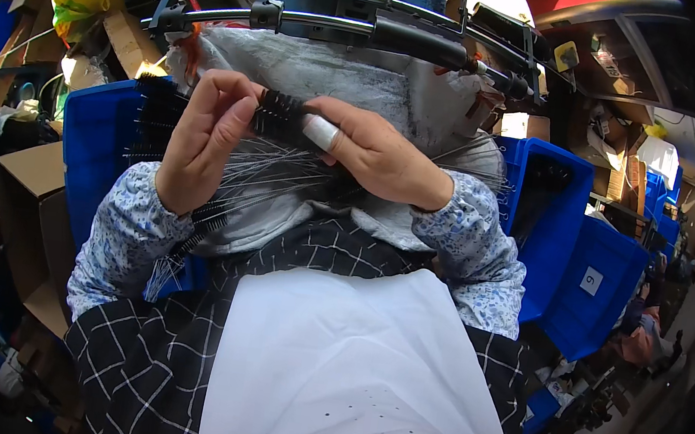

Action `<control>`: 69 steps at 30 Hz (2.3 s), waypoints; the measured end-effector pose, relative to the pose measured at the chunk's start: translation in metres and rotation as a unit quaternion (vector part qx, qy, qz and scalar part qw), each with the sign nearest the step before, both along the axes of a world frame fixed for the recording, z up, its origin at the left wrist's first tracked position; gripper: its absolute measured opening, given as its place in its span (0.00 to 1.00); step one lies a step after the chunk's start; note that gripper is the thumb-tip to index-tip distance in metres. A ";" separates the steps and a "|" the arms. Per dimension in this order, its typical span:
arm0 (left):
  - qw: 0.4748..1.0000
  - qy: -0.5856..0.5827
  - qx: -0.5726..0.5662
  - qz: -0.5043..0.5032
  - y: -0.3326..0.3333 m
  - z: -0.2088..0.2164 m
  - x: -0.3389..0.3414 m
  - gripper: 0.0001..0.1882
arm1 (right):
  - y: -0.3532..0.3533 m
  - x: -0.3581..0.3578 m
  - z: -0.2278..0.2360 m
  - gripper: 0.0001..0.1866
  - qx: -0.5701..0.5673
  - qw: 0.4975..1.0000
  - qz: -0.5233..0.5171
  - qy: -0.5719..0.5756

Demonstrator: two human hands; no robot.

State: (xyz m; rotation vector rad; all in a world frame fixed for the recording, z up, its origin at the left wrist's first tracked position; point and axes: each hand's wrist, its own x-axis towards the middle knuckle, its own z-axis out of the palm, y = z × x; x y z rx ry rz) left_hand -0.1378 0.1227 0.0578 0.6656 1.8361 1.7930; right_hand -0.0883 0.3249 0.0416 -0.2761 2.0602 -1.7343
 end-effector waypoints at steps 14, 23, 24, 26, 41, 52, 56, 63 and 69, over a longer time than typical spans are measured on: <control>0.908 0.087 -0.379 0.158 -0.156 -0.030 0.006 0.10 | 0.121 -0.125 -0.091 0.13 0.600 0.665 -0.327 0.299; 0.910 0.089 -0.357 0.190 -0.156 -0.037 -0.001 0.09 | 0.129 -0.128 -0.095 0.14 0.565 0.698 -0.320 0.302; 0.905 0.095 -0.357 0.212 -0.151 -0.035 0.001 0.09 | 0.127 -0.128 -0.095 0.14 0.560 0.701 -0.323 0.302; 0.892 0.130 -0.358 0.242 -0.140 -0.032 0.004 0.09 | 0.126 -0.128 -0.096 0.14 0.551 0.710 -0.325 0.295; 0.856 0.168 -0.035 0.488 -0.196 -0.018 -0.015 0.11 | 0.124 -0.135 -0.083 0.16 0.547 0.739 -0.295 0.261; 0.339 0.724 -0.500 0.333 -0.166 0.074 -0.024 0.07 | 0.142 -0.119 -0.097 0.20 0.652 0.586 -0.381 0.295; 0.584 0.617 -0.333 0.411 -0.168 0.050 -0.032 0.07 | 0.146 -0.111 -0.096 0.23 0.552 0.701 -0.385 0.235; 0.521 0.656 -0.423 0.346 -0.138 0.062 -0.024 0.05 | 0.123 -0.126 -0.104 0.19 0.496 0.712 -0.405 0.289; 0.790 0.406 -0.061 0.455 -0.162 0.053 -0.022 0.06 | 0.107 -0.136 -0.103 0.18 0.508 0.713 -0.396 0.277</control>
